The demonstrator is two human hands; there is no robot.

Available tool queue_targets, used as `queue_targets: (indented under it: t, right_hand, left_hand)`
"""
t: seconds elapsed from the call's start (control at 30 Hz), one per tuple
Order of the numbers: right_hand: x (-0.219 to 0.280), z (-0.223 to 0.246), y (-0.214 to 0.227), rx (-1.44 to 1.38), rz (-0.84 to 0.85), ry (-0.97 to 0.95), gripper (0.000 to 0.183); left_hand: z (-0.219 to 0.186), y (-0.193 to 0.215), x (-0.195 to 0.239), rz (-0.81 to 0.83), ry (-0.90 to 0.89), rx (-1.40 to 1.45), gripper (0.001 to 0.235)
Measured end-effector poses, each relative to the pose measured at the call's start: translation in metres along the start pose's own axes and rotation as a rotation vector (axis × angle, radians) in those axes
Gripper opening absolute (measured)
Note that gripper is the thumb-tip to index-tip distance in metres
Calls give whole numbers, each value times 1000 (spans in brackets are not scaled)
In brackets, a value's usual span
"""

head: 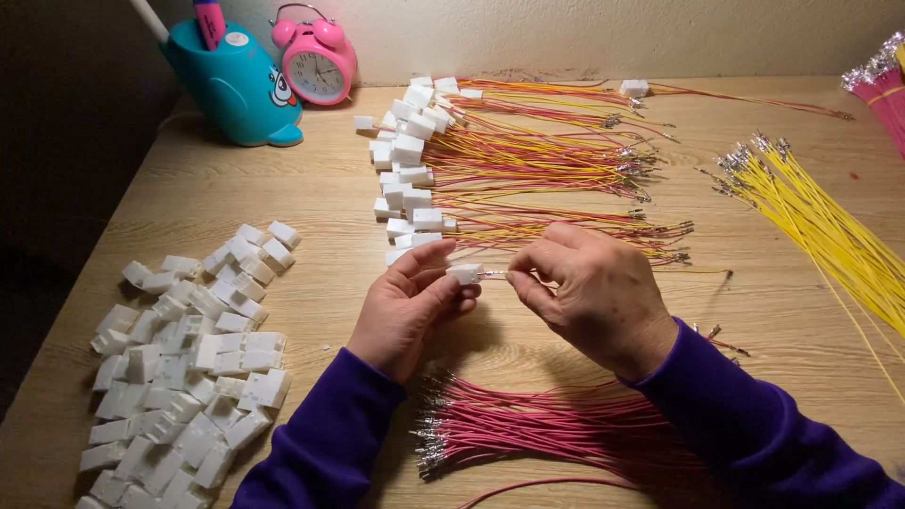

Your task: Assembling electrical wire connectors by manually inserting wires into plastic housings.

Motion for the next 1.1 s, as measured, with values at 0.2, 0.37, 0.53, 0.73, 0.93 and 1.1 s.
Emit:
queue_targets:
  t: [0.2, 0.37, 0.53, 0.73, 0.93, 1.1]
  right_hand:
    - [0, -2, -3, 8, -13, 4, 15]
    - [-1, -2, -4, 20, -5, 20, 16]
    - [2, 0, -5, 17, 3, 27, 15]
    - [3, -1, -8, 24, 10, 94, 15]
    - [5, 0, -12, 19, -2, 127, 16]
    - [5, 9, -14, -7, -36, 161, 12]
  left_hand:
    - [5, 2, -2, -19, 24, -7, 37]
    - [4, 2, -1, -19, 14, -4, 36]
    - [9, 3, -1, -13, 2, -9, 36]
    - [10, 0, -1, -20, -44, -51, 37]
    - [9, -1, 1, -34, -46, -55, 37]
    - [12, 2, 0, -33, -46, -56, 36]
Point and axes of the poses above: each hand's wrist, its own x-axis away from the middle knuckle, its own y-axis out of the back of the hand, z = x × y, the point moved 1 cm from there along -x, towards the middle knuckle, and after that the axes turned 15 degrees about -y, right-handed, at the moved point
